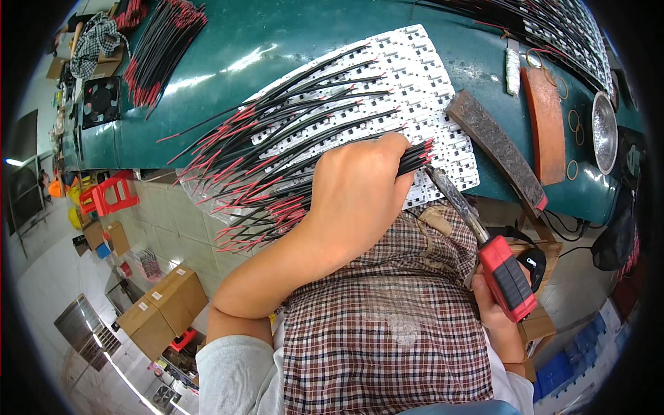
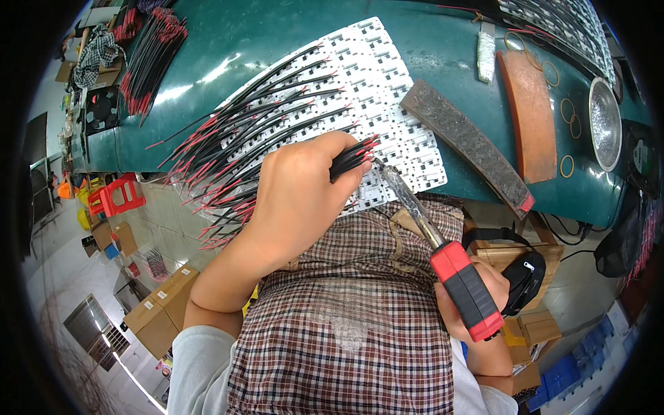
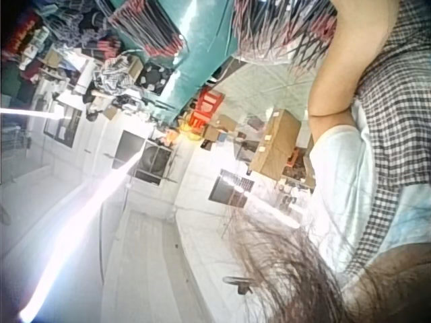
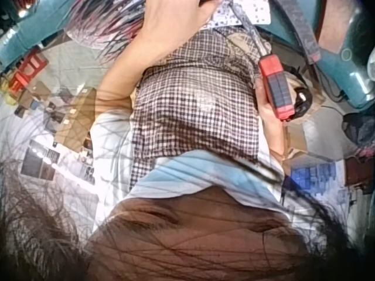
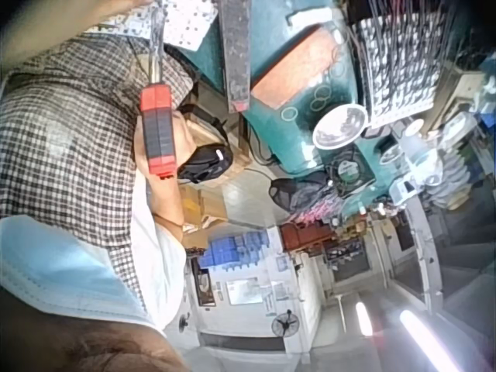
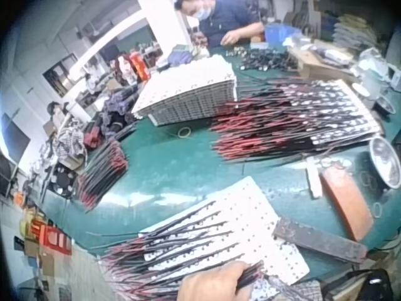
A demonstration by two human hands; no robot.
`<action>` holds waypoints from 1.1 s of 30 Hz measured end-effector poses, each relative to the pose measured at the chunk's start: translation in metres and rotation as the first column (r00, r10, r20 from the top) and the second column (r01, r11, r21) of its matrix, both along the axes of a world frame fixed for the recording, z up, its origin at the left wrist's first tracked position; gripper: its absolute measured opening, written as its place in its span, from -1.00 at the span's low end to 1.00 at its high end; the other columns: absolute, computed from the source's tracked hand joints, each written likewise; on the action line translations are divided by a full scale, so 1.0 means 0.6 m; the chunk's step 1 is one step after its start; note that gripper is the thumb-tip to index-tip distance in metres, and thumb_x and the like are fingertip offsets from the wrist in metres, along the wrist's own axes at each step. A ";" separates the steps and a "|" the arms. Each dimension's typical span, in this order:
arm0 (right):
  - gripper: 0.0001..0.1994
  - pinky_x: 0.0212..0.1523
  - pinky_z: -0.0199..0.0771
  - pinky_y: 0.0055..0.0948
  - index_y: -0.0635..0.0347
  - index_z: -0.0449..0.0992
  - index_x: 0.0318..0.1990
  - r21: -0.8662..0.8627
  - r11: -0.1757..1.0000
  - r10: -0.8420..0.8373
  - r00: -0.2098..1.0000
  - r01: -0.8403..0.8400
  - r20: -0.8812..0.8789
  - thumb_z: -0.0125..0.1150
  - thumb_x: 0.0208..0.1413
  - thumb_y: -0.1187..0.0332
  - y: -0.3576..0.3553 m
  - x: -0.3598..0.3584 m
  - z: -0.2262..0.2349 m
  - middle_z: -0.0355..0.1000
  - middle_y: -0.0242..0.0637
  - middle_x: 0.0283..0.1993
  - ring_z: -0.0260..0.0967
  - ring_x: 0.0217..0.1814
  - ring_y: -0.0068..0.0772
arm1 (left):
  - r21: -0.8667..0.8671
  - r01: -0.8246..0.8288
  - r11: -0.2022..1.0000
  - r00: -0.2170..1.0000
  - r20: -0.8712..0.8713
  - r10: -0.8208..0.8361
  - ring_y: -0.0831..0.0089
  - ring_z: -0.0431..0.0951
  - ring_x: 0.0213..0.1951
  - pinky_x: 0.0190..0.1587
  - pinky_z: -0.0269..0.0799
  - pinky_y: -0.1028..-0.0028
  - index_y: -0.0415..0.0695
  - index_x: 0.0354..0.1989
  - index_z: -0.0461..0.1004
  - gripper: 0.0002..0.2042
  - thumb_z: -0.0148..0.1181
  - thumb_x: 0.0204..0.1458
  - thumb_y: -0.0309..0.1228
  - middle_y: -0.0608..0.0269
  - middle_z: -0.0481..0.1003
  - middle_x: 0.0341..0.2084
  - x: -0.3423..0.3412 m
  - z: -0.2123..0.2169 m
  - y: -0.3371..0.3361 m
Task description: The person solders black and red wires onto a large panel of small circuit boards with a soldering iron at an industrial workstation.
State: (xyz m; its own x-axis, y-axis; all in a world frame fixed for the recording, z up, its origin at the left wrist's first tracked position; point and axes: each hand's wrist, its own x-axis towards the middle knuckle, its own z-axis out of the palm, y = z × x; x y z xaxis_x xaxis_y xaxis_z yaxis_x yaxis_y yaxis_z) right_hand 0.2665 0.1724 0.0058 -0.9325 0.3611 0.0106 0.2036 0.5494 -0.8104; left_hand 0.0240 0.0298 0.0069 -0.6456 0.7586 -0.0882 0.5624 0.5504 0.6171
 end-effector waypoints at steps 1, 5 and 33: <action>-0.75 -0.39 0.51 -0.30 0.29 0.56 -0.29 -0.010 1.000 -0.002 1.000 0.002 0.008 0.37 -0.23 0.56 0.000 0.000 0.000 0.47 -0.13 -0.37 0.48 -0.43 -0.04 | -0.019 0.001 1.000 1.000 0.014 0.000 0.08 0.62 -0.50 -0.45 0.47 0.26 -0.23 -0.32 0.58 -0.83 0.39 -0.01 -0.41 0.02 0.58 -0.55 0.000 0.001 0.000; -0.75 -0.41 0.48 -0.30 0.29 0.56 -0.30 -0.070 0.997 0.021 0.998 -0.017 0.061 0.37 -0.24 0.55 0.004 0.006 0.001 0.47 -0.13 -0.38 0.47 -0.45 -0.05 | -0.029 0.004 1.000 1.000 0.008 -0.003 0.08 0.62 -0.50 -0.45 0.48 0.26 -0.23 -0.32 0.58 -0.83 0.39 -0.02 -0.41 0.02 0.58 -0.54 0.001 0.001 0.000; -0.74 -0.30 0.51 -0.23 0.32 0.57 -0.22 -0.081 0.974 -0.194 0.961 0.213 0.198 0.39 -0.13 0.49 -0.019 0.082 -0.012 0.53 -0.09 -0.30 0.50 -0.37 0.00 | 0.124 -0.123 0.985 0.972 -0.185 0.145 0.26 0.55 -0.57 -0.48 0.40 0.33 -0.17 -0.30 0.50 -0.89 0.30 0.12 -0.43 0.19 0.53 -0.59 0.000 0.033 -0.006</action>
State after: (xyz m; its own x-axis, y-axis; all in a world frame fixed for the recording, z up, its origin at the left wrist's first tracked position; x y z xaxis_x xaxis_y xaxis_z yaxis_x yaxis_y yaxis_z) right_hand 0.3159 0.1611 -0.0014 -0.8208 0.5338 -0.2035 0.4561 0.3980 -0.7960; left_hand 0.0238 0.0262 0.0268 -0.7386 0.6619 0.1279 0.6025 0.5631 0.5656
